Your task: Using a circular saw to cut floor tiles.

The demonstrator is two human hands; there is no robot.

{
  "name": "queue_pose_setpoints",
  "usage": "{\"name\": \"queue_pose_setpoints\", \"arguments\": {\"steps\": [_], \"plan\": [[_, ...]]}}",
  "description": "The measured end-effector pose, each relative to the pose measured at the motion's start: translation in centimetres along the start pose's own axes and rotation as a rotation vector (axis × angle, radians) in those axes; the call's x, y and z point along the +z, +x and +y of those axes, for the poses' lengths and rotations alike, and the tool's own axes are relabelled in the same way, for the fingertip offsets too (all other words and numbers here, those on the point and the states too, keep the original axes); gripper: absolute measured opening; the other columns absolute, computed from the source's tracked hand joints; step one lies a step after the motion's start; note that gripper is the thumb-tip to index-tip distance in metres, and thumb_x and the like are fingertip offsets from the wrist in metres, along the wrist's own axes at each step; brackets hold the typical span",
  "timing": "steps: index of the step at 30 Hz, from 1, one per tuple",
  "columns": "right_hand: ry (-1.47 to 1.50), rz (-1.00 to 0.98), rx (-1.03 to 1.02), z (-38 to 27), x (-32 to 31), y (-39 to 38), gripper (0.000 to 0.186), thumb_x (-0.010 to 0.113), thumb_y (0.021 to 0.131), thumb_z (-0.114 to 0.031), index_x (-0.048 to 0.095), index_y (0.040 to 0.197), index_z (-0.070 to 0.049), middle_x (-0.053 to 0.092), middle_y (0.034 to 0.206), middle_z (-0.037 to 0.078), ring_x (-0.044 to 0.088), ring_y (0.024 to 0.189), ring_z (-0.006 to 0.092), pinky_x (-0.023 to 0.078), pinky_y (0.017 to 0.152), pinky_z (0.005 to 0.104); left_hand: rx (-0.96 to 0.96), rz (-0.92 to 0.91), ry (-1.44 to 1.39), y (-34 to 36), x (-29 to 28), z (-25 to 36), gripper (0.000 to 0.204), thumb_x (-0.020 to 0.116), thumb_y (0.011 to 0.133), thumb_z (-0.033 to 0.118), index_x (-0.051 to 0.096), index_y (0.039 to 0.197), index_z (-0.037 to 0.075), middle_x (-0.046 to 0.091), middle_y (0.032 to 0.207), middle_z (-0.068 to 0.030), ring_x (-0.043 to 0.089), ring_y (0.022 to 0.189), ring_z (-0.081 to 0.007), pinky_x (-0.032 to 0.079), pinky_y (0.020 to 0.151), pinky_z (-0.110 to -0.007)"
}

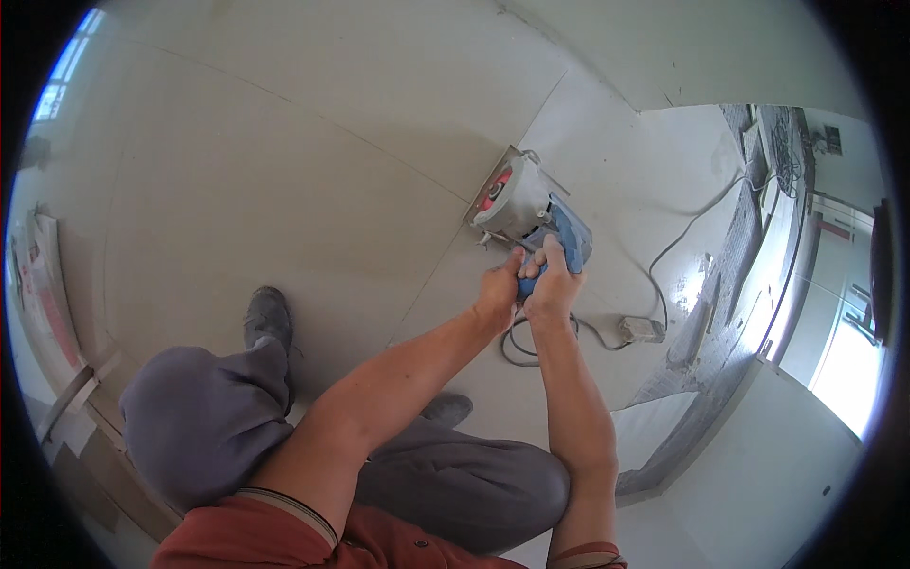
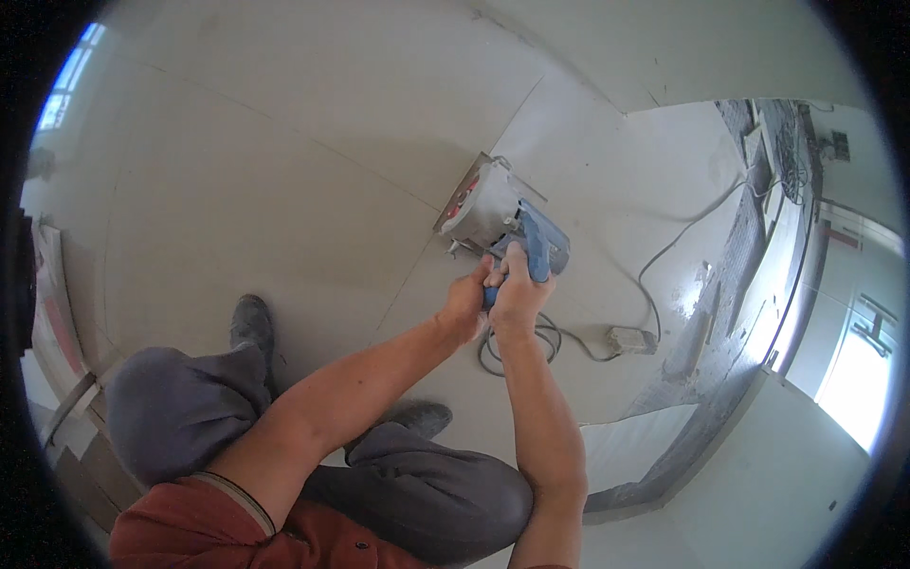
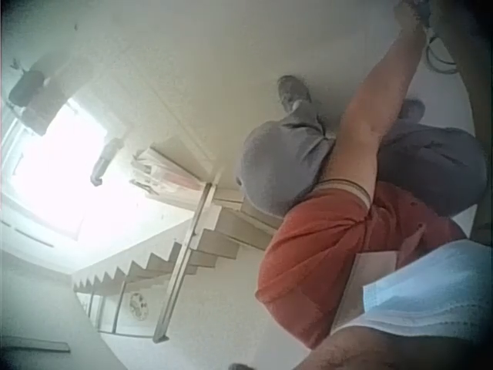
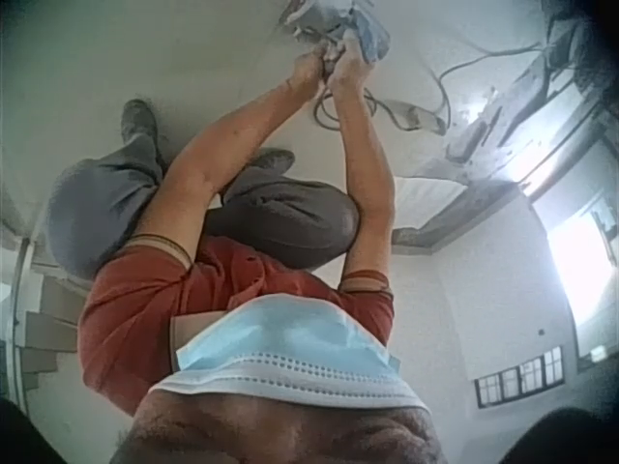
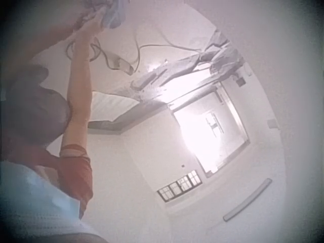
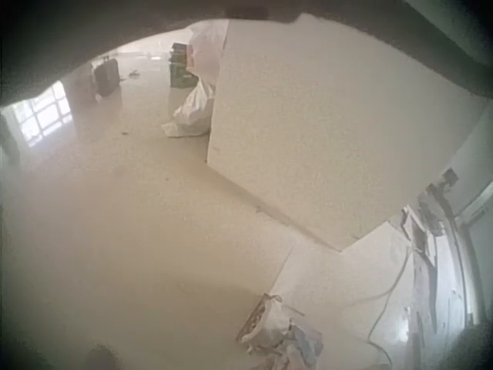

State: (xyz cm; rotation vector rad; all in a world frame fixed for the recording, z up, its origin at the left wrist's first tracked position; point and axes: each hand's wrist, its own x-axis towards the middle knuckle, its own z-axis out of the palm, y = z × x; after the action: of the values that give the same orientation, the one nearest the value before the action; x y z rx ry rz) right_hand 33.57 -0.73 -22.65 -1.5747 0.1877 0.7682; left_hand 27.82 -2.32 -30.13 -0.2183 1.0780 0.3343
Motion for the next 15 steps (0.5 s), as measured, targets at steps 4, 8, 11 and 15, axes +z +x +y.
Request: {"name": "queue_pose_setpoints", "arguments": {"steps": [4,8,11,15], "plan": [[0.005,0.005,0.007,-0.41,0.53,-0.50,0.018,0.061,0.086,-0.005,0.052,0.070,-0.004,0.049,0.058,0.003,0.046,0.043,0.0119,0.041,0.043,0.0285,0.023,-0.016,0.022,-0.10,-0.29,0.07,0.037,0.061,0.093,0.037,0.060,0.097,0.000,0.061,0.089,-0.0072,0.058,0.072,-0.0170,0.047,0.061,-0.037],[0.002,0.009,0.014,-0.31,-0.01,-0.30,0.018,0.061,0.086,-0.005,0.053,0.070,-0.004,0.049,0.058,0.003,0.045,0.043,0.0118,0.041,0.043,0.0285,0.004,0.008,0.036,-0.47,0.19,0.00,0.035,0.060,0.094,0.038,0.061,0.094,0.002,0.061,0.088,-0.0054,0.057,0.073,-0.0163,0.046,0.061,-0.036],[-0.053,-0.010,-0.003,0.02,-0.35,-0.09,0.010,0.060,0.087,-0.009,0.057,0.079,-0.004,0.049,0.060,0.002,0.047,0.046,0.0131,0.042,0.044,0.0305,0.009,-0.030,0.006,-0.41,0.02,-0.05,0.035,0.059,0.094,0.038,0.061,0.092,0.003,0.060,0.086,-0.0048,0.057,0.071,-0.0160,0.046,0.060,-0.035],[-0.047,-0.031,-0.012,0.16,-0.26,-0.16,0.012,0.061,0.086,-0.009,0.056,0.077,-0.004,0.049,0.060,0.003,0.047,0.046,0.0133,0.043,0.044,0.0306,0.007,-0.017,0.004,-0.54,-0.18,0.21,0.034,0.059,0.094,0.038,0.060,0.091,0.004,0.060,0.085,-0.0048,0.057,0.071,-0.0160,0.046,0.060,-0.035]]}}
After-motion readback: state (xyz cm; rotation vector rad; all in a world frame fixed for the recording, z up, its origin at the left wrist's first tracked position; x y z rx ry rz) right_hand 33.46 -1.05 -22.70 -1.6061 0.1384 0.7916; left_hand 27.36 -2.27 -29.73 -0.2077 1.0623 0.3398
